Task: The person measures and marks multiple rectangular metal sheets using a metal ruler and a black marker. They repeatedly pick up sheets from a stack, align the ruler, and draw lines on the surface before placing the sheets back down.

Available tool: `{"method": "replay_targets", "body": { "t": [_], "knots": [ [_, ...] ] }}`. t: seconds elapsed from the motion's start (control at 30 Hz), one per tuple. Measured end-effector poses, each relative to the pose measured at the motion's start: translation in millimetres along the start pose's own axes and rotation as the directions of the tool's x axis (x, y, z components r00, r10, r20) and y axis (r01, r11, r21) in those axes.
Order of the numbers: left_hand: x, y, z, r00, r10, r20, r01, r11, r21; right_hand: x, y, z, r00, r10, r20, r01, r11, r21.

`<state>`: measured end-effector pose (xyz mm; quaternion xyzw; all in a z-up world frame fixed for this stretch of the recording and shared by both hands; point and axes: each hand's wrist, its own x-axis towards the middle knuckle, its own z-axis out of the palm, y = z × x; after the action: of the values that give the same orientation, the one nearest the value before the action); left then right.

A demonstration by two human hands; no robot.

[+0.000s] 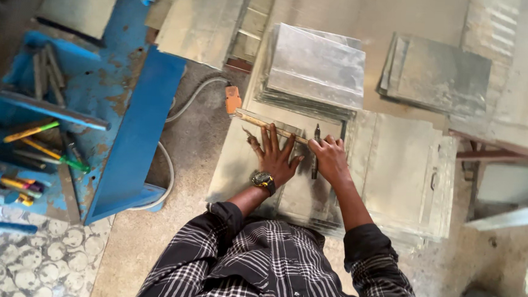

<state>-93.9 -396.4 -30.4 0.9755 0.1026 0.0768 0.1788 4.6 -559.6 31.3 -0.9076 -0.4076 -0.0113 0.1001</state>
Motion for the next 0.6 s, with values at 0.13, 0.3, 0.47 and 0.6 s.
{"method": "replay_targets", "body": {
  "t": [0.13,0.3,0.47,0.6],
  "knots": [
    [0,2,-5,0.999,0.025,0.025,-0.024,0.999,-0.044,-2,6,2,1.0,-0.002,-0.018,0.003,0.999,0.041],
    [1,10,-11,0.998,0.0,0.07,0.001,1.0,-0.027,-1,9,2,1.0,0.01,-0.012,-0.01,0.998,0.067],
    [6,21,-14,0.989,-0.057,0.137,0.057,0.998,0.007,6,13,1,0.999,-0.003,-0.043,0.006,0.998,0.057],
    [9,26,-13,0.981,-0.087,0.172,0.089,0.996,-0.008,8,14,-2,1.0,0.02,0.0,-0.02,0.995,0.101]
  ]
}}
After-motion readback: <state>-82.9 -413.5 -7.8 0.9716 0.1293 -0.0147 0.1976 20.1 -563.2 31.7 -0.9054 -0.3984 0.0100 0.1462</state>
